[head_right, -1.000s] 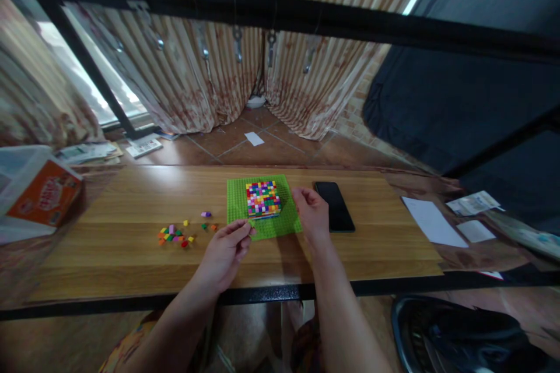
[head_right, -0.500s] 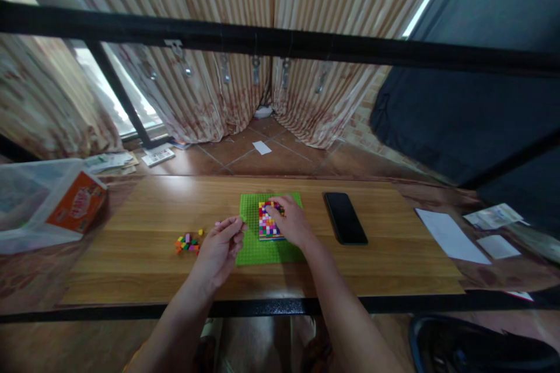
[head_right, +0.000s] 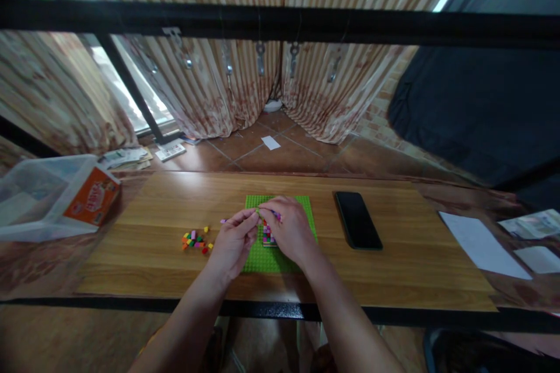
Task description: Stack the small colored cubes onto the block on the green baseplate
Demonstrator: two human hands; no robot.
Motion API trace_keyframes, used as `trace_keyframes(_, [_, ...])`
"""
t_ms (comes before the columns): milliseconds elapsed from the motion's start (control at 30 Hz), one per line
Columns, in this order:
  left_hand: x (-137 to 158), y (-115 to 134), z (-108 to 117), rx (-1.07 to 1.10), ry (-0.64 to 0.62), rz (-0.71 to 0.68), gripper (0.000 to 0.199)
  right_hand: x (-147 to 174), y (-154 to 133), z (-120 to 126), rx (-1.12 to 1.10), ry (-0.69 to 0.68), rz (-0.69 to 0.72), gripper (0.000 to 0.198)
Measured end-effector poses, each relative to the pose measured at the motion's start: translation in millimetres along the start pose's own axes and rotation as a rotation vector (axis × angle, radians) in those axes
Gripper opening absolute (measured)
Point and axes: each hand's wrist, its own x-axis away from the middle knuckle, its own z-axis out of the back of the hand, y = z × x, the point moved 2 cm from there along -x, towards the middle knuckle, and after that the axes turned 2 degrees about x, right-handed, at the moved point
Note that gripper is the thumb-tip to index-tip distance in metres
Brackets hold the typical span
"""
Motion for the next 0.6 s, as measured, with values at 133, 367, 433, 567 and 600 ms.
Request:
trace_keyframes(133, [-7.9, 0.0, -4.9, 0.005, 0.009, -0.012, 0.032, -4.3, 3.8, -0.9, -0.027, 0.037, -0.017, 0.021])
trace_keyframes(367, [-22.0, 0.6, -5.5, -0.016, 0.037, 0.009, 0.033, -12.9, 13.3, -3.9, -0.098, 0.062, -0.059, 0.019])
trace_keyframes(433, [-25.2, 2.5, -1.6, -0.044, 0.060, 0.012, 0.031, -14.1, 19.2, -3.6, -0.097, 0.079, -0.073, 0.017])
trace_keyframes(567, [-30.6, 8.3, 9.8, -0.096, 0.129, 0.011, 0.026, -13.9, 31.7, -2.2, -0.022, 0.043, -0.057, 0.017])
trace_keyframes(600, [-31.7, 9.0, 12.3, -0.113, 0.142, 0.020, 0.026, -13.4, 33.6, -2.4, -0.004, 0.015, -0.047, 0.017])
